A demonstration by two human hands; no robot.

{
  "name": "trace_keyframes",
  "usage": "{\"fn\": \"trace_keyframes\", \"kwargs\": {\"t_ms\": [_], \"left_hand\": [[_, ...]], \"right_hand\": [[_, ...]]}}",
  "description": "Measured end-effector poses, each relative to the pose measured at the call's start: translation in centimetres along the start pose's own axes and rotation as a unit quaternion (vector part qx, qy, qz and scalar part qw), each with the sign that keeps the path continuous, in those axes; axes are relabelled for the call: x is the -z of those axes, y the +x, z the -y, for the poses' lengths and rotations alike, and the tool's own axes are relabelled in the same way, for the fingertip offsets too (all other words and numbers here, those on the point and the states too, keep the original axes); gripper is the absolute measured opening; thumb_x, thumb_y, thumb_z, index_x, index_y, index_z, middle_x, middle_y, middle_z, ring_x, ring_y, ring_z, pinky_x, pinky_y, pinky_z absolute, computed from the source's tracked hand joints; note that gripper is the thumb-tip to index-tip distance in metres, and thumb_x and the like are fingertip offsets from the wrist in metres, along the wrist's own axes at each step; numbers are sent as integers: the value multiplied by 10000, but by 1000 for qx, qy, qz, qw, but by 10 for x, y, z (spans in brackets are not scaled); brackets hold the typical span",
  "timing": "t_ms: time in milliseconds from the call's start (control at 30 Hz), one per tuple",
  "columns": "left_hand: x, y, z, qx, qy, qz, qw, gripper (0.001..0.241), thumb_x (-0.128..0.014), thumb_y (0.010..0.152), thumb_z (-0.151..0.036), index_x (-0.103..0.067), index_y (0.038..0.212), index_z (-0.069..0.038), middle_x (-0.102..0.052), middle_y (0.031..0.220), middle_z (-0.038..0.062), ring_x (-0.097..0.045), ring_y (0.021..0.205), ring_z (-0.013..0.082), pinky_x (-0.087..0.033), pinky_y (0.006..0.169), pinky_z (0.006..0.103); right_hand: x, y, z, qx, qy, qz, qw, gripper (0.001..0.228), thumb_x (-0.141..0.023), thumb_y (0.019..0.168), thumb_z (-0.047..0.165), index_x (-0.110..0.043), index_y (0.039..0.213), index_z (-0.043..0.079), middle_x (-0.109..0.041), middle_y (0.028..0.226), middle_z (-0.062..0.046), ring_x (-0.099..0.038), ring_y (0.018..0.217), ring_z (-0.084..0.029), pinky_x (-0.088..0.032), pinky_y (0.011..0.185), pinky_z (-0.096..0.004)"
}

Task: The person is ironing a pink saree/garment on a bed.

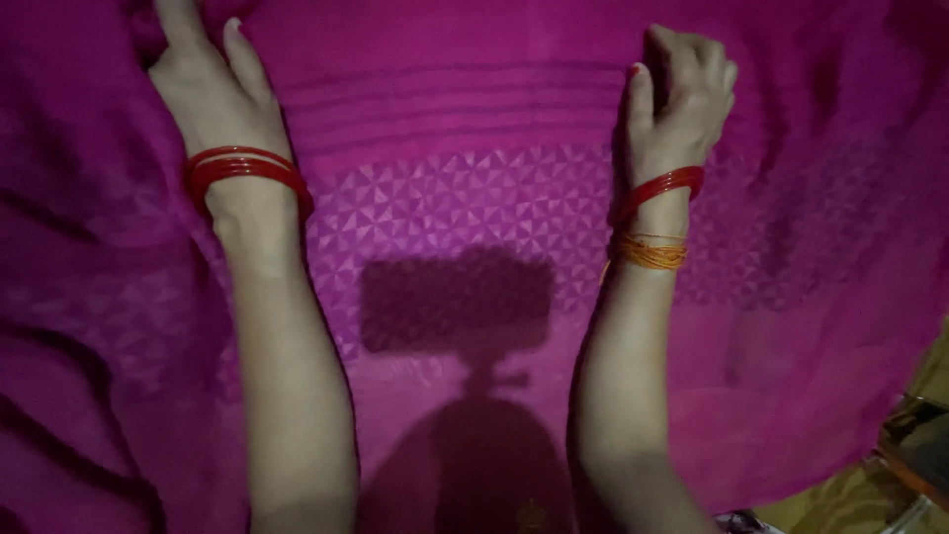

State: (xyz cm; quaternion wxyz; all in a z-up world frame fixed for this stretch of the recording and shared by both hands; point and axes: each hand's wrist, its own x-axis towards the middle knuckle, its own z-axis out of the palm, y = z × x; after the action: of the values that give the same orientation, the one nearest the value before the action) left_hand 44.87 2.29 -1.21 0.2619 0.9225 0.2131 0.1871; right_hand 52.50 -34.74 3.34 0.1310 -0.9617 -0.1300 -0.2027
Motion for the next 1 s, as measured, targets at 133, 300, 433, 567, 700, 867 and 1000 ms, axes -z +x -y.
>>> {"fn": "trace_keyframes", "kwargs": {"t_ms": [133, 300, 433, 567, 700, 867, 1000], "left_hand": [[9, 0, -7, -56, -151, -84, 983, 325, -498, 1139, 16, -414, 1453, 10, -606, 850, 119, -630, 706, 188, -544, 675, 298], [1, -2, -5, -137, -104, -108, 979, 386, -447, 999, 127, -500, 1357, -8, -642, 1143, 155, -669, 1054, 282, -535, 1003, 414], [10, -10, -19, -174, 10, -120, 977, 352, -484, 1008, 73, -457, 1359, 72, -531, 1313, 220, -549, 1232, 354, -450, 1091, 473], [41, -20, -80, -97, 31, 21, 995, 233, -638, 1016, -159, -631, 1212, -34, -574, 1166, 194, -572, 1093, 373, -475, 914, 524], [-10, -53, -113, -131, 97, 187, 969, 342, -650, 948, -277, -631, 1222, -74, -562, 1237, 162, -536, 1147, 335, -482, 928, 493], [-31, -56, -96, -180, 54, 84, 979, 439, -656, 1041, -343, -555, 1386, -91, -487, 1495, 134, -445, 1379, 320, -345, 1136, 548], [-22, -42, -76, -178, 48, 106, 977, 522, -595, 1088, -372, -487, 1519, -100, -406, 1580, 167, -352, 1470, 347, -243, 1198, 592]], "right_hand": [[1, 1, 7, -27, 8, -3, 1000, 272, -742, 1037, 181, -721, 1301, 121, -632, 1259, -68, -563, 1196, -264, -452, 1075, -433], [-6, 0, 0, -3, 16, 9, 1000, 304, -716, 1028, 142, -704, 1329, 100, -608, 1355, -84, -532, 1282, -283, -411, 1118, -448], [-1, 0, 10, 25, 41, 5, 999, 356, -676, 1028, 99, -681, 1384, 78, -563, 1457, -118, -486, 1389, -311, -363, 1196, -473], [24, 14, 74, 25, 198, 23, 980, 281, -638, 1030, 103, -690, 1306, 87, -593, 1394, -116, -561, 1349, -305, -432, 1200, -433], [17, 13, 109, -4, 284, 197, 938, 239, -587, 961, 137, -731, 1151, 147, -702, 1137, -71, -697, 1102, -242, -518, 1046, -356], [-14, 2, 95, 186, 126, 143, 964, 379, -681, 1039, 215, -653, 1406, 123, -548, 1510, -112, -436, 1462, -348, -281, 1244, -531], [-17, 6, 74, 134, 23, 172, 976, 546, -644, 1104, 369, -487, 1585, 163, -397, 1652, -127, -280, 1558, -328, -157, 1268, -601]]}}
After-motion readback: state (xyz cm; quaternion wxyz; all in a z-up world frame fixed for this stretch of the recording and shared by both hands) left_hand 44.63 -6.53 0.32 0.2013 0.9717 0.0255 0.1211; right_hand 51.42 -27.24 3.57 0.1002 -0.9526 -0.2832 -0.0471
